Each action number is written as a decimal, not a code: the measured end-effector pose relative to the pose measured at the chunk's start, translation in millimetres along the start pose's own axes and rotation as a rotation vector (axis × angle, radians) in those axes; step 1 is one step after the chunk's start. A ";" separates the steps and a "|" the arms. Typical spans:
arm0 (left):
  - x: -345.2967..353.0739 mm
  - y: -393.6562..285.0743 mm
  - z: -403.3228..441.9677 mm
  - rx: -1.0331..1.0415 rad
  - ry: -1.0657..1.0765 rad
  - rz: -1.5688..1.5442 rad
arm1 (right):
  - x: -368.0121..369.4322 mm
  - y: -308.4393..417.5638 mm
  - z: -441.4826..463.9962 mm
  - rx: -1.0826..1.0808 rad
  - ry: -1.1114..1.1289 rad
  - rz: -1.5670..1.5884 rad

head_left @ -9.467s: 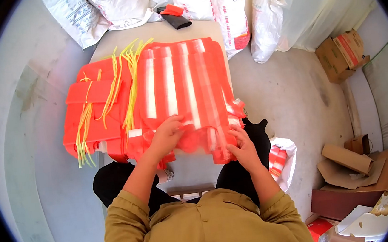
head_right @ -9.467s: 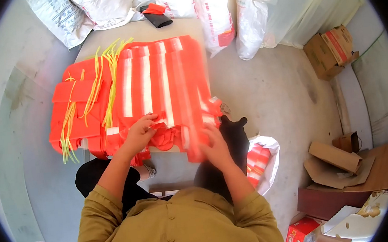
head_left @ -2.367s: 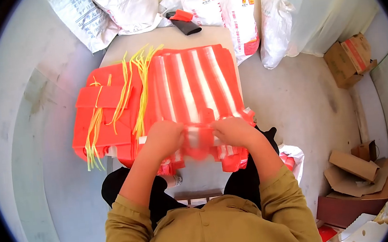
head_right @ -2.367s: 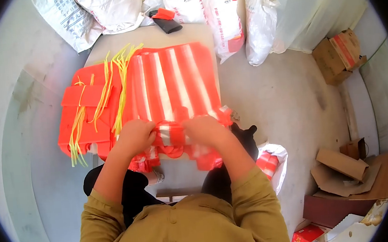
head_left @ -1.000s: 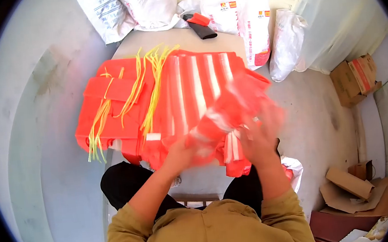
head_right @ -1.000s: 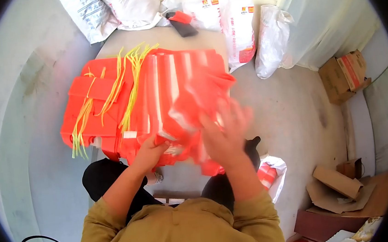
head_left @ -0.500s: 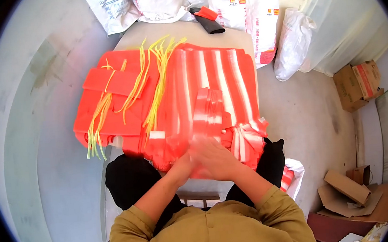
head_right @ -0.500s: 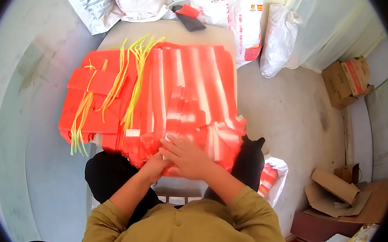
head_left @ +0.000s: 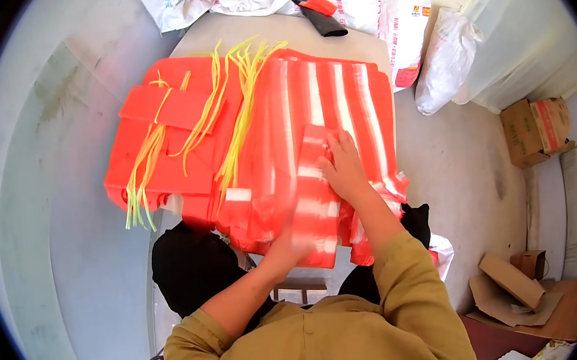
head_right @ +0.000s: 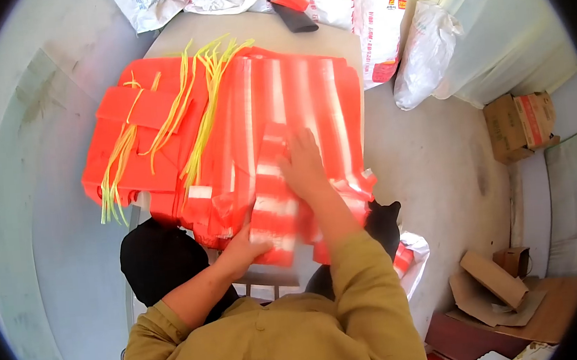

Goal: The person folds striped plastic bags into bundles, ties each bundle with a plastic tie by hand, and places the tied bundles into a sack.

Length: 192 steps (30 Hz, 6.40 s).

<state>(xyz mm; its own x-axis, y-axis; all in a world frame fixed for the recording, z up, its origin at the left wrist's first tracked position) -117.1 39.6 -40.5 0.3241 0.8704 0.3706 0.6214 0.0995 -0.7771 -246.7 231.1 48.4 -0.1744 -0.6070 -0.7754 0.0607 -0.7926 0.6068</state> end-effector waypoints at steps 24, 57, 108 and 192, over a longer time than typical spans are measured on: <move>-12.7 -85.1 -79.6 0.567 -0.450 0.909 | 31.9 36.9 -194.0 0.628 -0.026 1.121; 8.2 -55.7 -46.6 0.504 -0.018 1.122 | 44.0 65.3 -193.2 0.869 0.303 1.749; 17.2 -190.5 65.4 0.537 -0.346 1.729 | -128.3 -101.5 -80.3 0.224 -0.077 -0.502; 67.6 -86.6 95.8 0.170 -0.097 -0.278 | -49.9 -73.6 -83.8 0.467 -0.209 1.159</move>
<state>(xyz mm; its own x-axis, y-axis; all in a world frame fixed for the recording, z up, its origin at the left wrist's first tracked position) -217.3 136.0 3.1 0.0849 0.8397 0.5363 0.5460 0.4110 -0.7301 -160.1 314.7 27.7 -0.4050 -0.8744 0.2673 -0.0628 0.3182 0.9459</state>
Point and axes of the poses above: each hand's wrist, its own z-axis towards the middle knuckle, its own x-axis out of the palm, y = z × x, the point moved 7 cm from there along z, towards the middle knuckle, and after that the axes turned 4 degrees about -y, right-handed, at the moved point
